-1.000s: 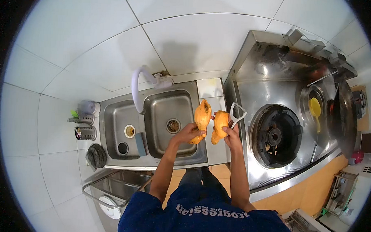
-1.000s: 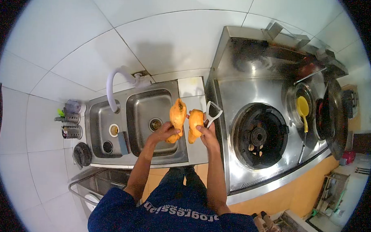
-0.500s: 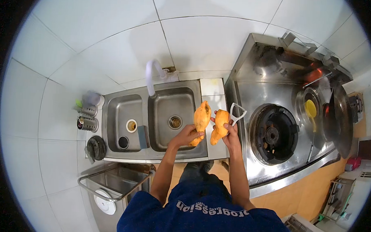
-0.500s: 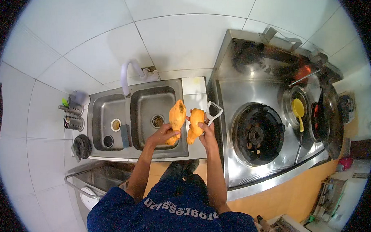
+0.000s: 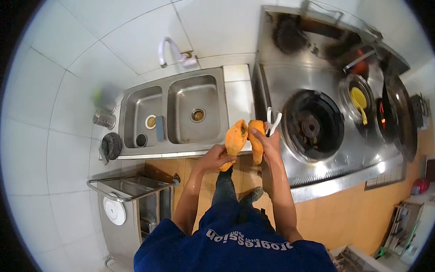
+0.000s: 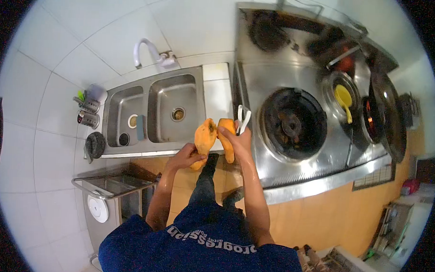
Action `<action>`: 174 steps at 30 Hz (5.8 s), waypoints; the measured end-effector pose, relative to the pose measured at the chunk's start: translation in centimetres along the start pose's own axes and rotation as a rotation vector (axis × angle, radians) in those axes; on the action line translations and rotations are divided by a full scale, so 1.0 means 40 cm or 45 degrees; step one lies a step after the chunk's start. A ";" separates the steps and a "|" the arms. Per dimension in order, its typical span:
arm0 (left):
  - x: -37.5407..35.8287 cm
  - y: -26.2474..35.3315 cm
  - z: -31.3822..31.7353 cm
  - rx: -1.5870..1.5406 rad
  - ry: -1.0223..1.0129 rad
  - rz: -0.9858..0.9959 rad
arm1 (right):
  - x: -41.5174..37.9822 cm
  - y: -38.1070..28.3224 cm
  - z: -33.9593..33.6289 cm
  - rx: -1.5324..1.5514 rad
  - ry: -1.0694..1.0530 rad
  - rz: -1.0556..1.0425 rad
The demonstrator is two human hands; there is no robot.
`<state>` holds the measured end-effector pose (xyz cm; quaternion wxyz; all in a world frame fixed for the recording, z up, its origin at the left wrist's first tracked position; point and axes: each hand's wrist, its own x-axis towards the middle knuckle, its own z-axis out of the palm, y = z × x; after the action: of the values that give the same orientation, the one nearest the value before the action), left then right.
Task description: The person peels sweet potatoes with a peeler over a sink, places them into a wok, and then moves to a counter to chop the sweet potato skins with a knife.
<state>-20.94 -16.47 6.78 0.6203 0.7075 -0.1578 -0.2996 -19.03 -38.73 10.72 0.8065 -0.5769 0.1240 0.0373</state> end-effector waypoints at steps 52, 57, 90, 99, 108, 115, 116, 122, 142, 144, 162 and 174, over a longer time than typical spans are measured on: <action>0.170 0.271 1.165 -0.433 -0.150 0.275 | -0.393 -0.360 -0.994 0.456 -0.372 0.198; 0.238 0.290 1.306 -0.341 -0.228 0.304 | -0.458 -0.416 -1.170 0.508 -0.339 0.163; 0.923 0.539 1.970 -0.489 -0.349 0.463 | -0.445 -0.944 -2.115 0.492 -0.192 -0.200; 1.147 0.674 2.093 -0.518 -0.155 0.564 | -0.260 -1.191 -2.353 0.178 -0.185 -0.415; 1.127 0.610 2.119 -0.568 0.089 0.512 | 0.020 -1.136 -2.420 -0.662 -0.193 -0.427; 1.111 0.634 2.141 -0.607 0.337 0.415 | 0.101 -1.034 -2.400 -1.321 -0.734 -0.419; 1.106 0.634 2.138 -0.603 0.343 0.411 | 0.103 -1.017 -2.393 -1.364 -0.771 -0.367; 1.077 0.623 2.096 -0.601 0.316 0.430 | 0.116 -0.963 -2.361 -1.528 -0.902 -0.279; 1.081 0.626 2.031 -0.541 0.173 0.502 | 0.089 -1.000 -2.354 -1.637 -0.568 -0.705; 1.089 0.633 2.027 -0.484 0.121 0.484 | 0.057 -1.081 -2.335 -1.454 -0.407 -0.690; 1.261 0.722 2.063 -0.043 -0.255 0.150 | -0.037 -1.087 -2.322 -0.558 -0.479 -0.445; 1.265 0.776 2.040 -0.042 -0.356 0.013 | -0.061 -1.076 -2.380 -0.033 -0.520 0.116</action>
<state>-27.89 -116.10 21.27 0.6052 0.6478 -0.2414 -0.3948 -27.60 -142.26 22.07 0.8050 -0.5613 -0.0164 0.1914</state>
